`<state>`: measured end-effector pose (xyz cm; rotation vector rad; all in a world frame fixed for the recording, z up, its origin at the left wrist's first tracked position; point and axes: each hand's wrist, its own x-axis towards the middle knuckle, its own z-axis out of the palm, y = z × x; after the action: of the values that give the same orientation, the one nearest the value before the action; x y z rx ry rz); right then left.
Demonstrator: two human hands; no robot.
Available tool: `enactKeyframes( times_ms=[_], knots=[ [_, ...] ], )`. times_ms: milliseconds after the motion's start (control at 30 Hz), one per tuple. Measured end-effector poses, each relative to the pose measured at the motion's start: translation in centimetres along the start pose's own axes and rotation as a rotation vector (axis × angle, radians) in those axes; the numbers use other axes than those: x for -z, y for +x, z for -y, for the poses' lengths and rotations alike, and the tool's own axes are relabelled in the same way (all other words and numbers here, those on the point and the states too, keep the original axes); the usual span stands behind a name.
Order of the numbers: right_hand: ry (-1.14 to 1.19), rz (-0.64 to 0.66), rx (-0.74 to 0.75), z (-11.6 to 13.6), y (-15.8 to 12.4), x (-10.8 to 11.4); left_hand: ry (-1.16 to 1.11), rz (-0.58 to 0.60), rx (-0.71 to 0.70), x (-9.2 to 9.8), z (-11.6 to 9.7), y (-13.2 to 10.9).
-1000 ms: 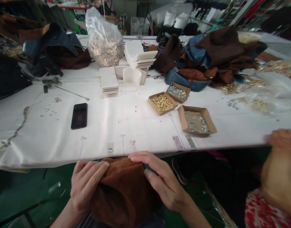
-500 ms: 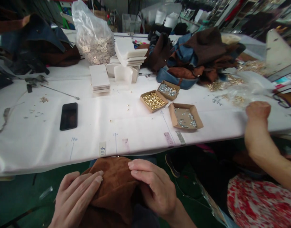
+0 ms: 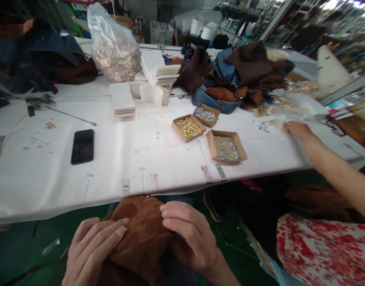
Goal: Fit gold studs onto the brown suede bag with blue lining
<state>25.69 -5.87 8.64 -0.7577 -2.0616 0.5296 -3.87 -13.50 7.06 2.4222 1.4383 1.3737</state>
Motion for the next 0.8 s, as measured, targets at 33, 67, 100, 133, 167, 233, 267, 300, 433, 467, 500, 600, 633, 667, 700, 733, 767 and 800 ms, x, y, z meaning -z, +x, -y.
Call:
enactKeyframes(
  times_ms=[33,67,100,133,167,233,267,300,433,467,500,600,633,667,700,733,767,800],
  knots=[
    [0.000,0.002,-0.017,0.1,0.0,0.0,0.001,-0.006,-0.004,-0.2,-0.1,0.1],
    [0.004,-0.003,-0.032,0.2,0.0,0.0,0.003,-0.005,-0.011,-0.4,-0.3,0.2],
    [0.011,-0.013,-0.044,0.2,0.0,0.0,0.004,-0.007,-0.027,-0.6,-0.4,0.2],
    [0.023,-0.025,-0.052,0.3,0.0,-0.1,0.004,-0.011,-0.046,-0.7,-0.5,0.2],
    [0.037,-0.037,-0.054,0.4,-0.1,-0.1,0.003,-0.014,-0.064,-0.8,-0.5,0.2],
    [0.046,-0.057,-0.055,0.5,-0.1,-0.2,-0.001,0.004,-0.086,-0.7,-0.6,0.1],
    [0.036,-0.061,-0.059,0.6,-0.1,-0.3,-0.004,0.021,-0.093,-0.7,-0.6,0.1],
    [0.021,-0.063,-0.064,0.7,-0.1,-0.3,-0.007,0.043,-0.096,-0.6,-0.6,0.2],
    [-0.024,-0.079,-0.073,1.0,-0.1,-0.1,-0.027,0.080,-0.114,-0.3,-0.5,0.6],
    [-0.029,-0.082,-0.073,1.1,0.0,0.0,-0.039,0.076,-0.107,-0.3,-0.5,0.7],
    [-0.034,-0.082,-0.076,1.1,0.0,0.1,-0.056,0.064,-0.096,-0.2,-0.5,0.8],
    [-0.040,-0.045,-0.092,1.0,0.5,0.6,-0.096,0.071,-0.049,0.1,-0.3,1.4],
    [-0.031,-0.017,-0.096,0.9,0.7,0.9,-0.100,0.067,-0.037,0.3,-0.3,1.7],
    [-0.017,0.018,-0.094,0.8,0.9,1.2,-0.103,0.063,-0.027,0.4,-0.3,2.0],
    [0.000,0.057,-0.086,0.7,1.2,1.4,-0.106,0.055,-0.018,0.5,-0.3,2.3],
    [0.016,0.094,-0.081,0.5,1.4,1.7,-0.112,0.054,-0.013,0.6,-0.3,2.6],
    [0.029,0.121,-0.077,0.5,1.6,1.9,-0.121,0.051,-0.010,0.6,-0.3,2.8],
    [0.038,0.134,-0.080,0.4,1.7,2.1,-0.131,0.058,-0.007,0.5,-0.4,2.9]
  ],
)
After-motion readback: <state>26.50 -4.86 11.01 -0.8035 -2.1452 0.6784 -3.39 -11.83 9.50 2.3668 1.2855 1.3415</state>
